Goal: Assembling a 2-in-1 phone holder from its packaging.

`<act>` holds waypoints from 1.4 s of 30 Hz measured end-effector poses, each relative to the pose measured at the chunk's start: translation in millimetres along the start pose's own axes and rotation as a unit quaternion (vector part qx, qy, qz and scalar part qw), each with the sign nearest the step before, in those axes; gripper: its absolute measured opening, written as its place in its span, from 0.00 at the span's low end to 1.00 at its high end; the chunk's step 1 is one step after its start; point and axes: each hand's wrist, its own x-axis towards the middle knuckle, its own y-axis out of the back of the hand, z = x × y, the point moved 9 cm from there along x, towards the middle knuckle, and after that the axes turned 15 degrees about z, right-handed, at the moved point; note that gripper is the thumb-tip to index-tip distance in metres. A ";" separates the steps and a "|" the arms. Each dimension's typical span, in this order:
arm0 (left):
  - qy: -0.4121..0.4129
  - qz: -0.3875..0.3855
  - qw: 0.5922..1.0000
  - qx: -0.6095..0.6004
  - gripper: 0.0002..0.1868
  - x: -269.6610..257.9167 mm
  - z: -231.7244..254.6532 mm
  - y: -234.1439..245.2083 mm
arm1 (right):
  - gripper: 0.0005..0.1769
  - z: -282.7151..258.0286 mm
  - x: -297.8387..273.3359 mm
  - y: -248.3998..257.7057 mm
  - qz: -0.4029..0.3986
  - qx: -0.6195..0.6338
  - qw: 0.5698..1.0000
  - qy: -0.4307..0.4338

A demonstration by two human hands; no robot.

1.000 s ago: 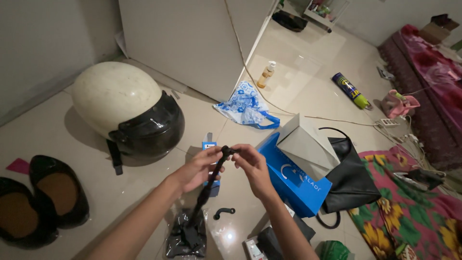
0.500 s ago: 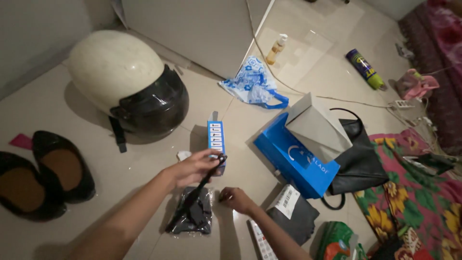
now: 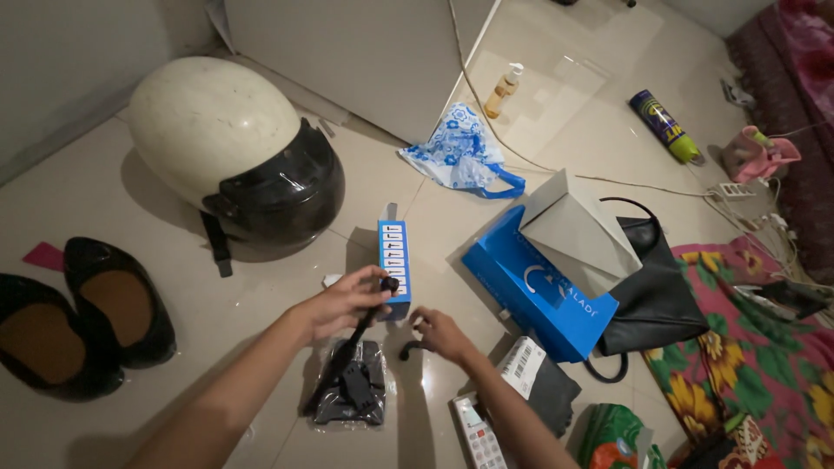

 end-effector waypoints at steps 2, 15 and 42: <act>-0.017 -0.022 0.999 -0.023 0.23 4.5 -1.0 -0.2 | 0.10 17.4 -1.7 -7.8 0.032 -0.068 0.996 0.052; -0.020 -0.089 0.991 -0.101 0.21 -25.6 39.7 -29.6 | 0.20 22.3 -35.6 -17.1 0.070 -0.276 0.941 0.184; -0.147 -0.091 0.979 -0.104 0.24 -78.8 159.3 -89.8 | 0.12 -220.2 -49.6 174.9 0.115 0.258 0.944 0.170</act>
